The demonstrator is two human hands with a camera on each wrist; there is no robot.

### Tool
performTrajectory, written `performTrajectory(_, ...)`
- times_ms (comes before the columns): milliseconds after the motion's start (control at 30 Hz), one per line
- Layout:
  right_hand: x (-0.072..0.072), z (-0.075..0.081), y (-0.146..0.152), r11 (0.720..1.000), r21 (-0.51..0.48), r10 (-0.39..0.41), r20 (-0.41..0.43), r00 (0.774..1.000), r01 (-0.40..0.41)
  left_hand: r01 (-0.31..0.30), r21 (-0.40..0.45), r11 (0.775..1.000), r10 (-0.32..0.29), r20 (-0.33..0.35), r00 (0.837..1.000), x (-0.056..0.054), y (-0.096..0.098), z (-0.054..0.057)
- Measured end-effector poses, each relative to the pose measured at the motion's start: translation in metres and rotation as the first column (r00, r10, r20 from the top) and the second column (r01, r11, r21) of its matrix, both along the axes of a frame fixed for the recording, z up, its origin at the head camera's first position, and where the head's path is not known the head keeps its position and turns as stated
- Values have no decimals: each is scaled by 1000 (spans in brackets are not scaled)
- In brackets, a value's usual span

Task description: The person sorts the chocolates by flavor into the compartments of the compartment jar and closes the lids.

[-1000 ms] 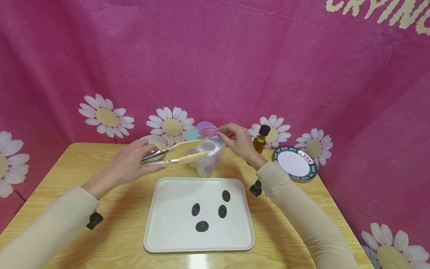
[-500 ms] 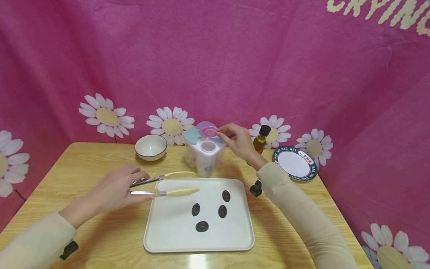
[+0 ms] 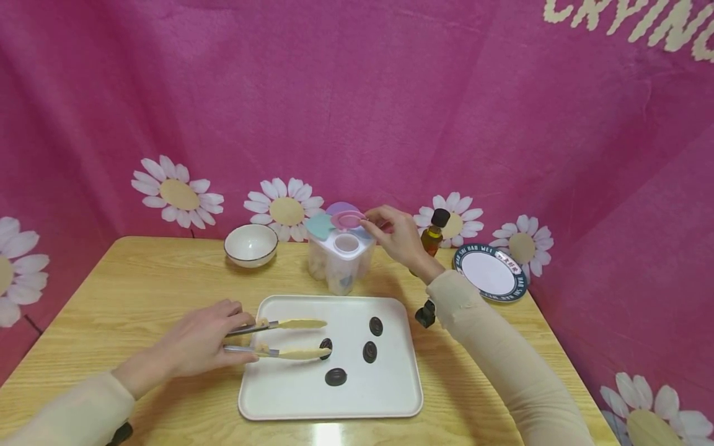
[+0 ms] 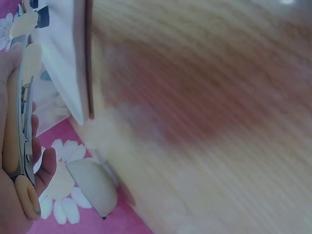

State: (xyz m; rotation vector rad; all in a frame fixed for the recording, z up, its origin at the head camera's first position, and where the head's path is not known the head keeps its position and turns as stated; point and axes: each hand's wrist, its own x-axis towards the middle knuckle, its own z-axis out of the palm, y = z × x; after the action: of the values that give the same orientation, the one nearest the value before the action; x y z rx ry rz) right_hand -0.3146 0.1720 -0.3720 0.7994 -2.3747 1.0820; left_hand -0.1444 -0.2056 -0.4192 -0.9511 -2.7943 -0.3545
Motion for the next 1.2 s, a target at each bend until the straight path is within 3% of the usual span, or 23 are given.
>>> performTrajectory(567, 0, -3, 1, 1000, -15, 8, -16, 1000, -8, -29, -25, 999, 33, 140, 990, 3, 7, -10)
performTrajectory(1033, 0, -3, 1, 1000, -3, 11, -9, 1000, -12, -1, -7, 1000, 2, 116, 993, 2, 8, -11)
performTrajectory(1200, -1, -1, 1, 1000, -1, 12, -4, 1000, -12, -8, -25, 1000, 10, 95, 995, 0, 9, -6)
